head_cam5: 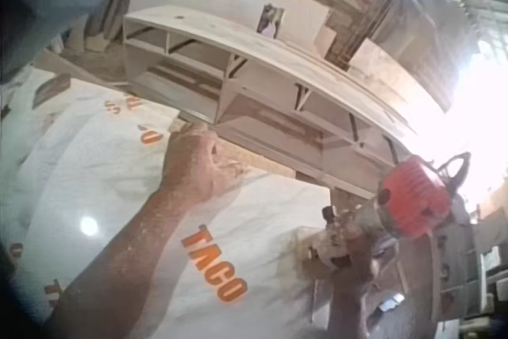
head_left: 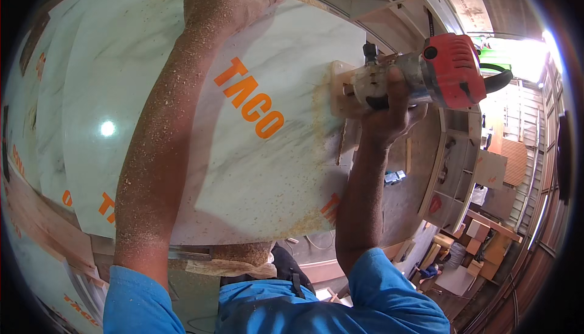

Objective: The person uses a handheld router to trim the edges of several white laminated boards, holding each board steady with one hand while moving the router along the perimeter with the other.

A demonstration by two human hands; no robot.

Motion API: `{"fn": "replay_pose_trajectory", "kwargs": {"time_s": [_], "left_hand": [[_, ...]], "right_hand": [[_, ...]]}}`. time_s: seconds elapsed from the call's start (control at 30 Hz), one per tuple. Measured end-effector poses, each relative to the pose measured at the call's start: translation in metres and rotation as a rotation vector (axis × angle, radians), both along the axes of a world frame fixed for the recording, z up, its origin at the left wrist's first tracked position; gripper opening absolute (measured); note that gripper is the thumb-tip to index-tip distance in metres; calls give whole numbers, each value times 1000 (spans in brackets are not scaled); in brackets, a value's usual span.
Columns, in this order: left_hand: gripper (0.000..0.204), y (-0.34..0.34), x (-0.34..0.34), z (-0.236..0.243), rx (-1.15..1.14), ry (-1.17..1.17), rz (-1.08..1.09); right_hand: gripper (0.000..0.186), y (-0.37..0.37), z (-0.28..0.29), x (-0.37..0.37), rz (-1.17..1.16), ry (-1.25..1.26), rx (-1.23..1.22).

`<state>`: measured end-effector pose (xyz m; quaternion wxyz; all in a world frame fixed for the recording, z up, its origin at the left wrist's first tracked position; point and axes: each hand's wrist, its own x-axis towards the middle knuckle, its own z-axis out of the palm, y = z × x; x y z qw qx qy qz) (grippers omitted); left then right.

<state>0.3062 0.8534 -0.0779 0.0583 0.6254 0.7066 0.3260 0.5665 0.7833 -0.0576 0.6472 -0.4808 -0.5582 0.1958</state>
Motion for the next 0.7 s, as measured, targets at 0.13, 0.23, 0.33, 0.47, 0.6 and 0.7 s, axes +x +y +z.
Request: {"fn": "replay_pose_trajectory", "kwargs": {"time_s": [0.13,0.23,0.33,0.47,0.6,0.7], "left_hand": [[49,-2,3,8,-55,-46,59],[50,-3,7,11,30,9,112],[52,0,5,13,-25,5,131],[55,4,1,6,-36,-38,125],[55,4,3,6,-20,-34,141],[54,4,4,6,-68,-51,122]], "right_hand": [[29,-8,2,0,-28,-135,39],[29,-20,5,0,6,-35,-41],[35,-36,9,1,79,87,-78],[34,-53,12,-4,132,173,-68],[34,-73,10,4,67,-57,-54],[40,-89,7,9,97,-81,-94]]}}
